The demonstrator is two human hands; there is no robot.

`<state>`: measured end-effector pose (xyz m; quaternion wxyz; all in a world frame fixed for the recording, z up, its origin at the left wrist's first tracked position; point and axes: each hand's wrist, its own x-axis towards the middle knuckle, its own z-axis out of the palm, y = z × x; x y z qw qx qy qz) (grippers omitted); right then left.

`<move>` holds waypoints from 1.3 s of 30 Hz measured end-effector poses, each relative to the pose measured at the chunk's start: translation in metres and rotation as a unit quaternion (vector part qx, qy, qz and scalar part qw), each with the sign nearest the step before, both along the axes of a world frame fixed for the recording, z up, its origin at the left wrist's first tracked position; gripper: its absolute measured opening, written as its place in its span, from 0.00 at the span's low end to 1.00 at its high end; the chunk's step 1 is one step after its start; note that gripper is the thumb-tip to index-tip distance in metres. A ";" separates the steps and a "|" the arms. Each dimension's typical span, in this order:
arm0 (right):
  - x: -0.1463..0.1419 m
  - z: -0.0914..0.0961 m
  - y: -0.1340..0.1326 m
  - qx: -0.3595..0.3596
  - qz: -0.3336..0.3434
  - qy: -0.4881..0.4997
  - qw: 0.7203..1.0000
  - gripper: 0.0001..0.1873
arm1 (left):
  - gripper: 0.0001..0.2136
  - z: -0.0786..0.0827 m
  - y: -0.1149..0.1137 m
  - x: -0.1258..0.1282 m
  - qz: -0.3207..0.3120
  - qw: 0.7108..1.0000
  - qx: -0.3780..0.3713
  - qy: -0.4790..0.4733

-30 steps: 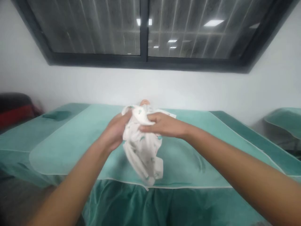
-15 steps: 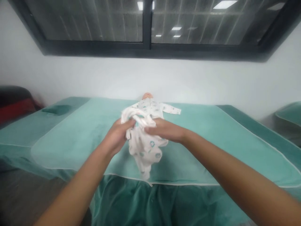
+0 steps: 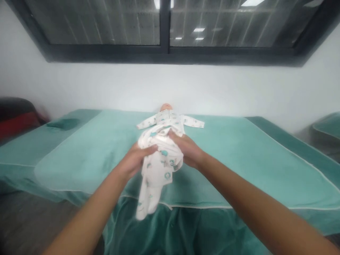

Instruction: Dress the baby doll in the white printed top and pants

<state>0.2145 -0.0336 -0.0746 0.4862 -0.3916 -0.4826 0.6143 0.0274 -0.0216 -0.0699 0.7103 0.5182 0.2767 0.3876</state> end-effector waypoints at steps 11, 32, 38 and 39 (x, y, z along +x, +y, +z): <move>0.005 -0.040 -0.013 -0.027 0.048 0.112 0.992 0.22 | 0.25 -0.030 0.001 -0.004 -0.081 0.993 -0.077 0.029; 0.049 -0.126 -0.010 0.034 -0.254 -0.193 0.947 0.15 | 0.07 -0.057 0.042 0.071 0.075 0.878 0.241 0.407; 0.056 -0.132 0.009 0.044 -0.230 -0.190 0.954 0.15 | 0.10 -0.047 0.063 0.093 -0.006 0.848 0.249 0.469; 0.057 -0.133 0.012 0.053 -0.228 -0.168 0.958 0.16 | 0.12 -0.044 0.065 0.092 -0.033 0.865 0.241 0.439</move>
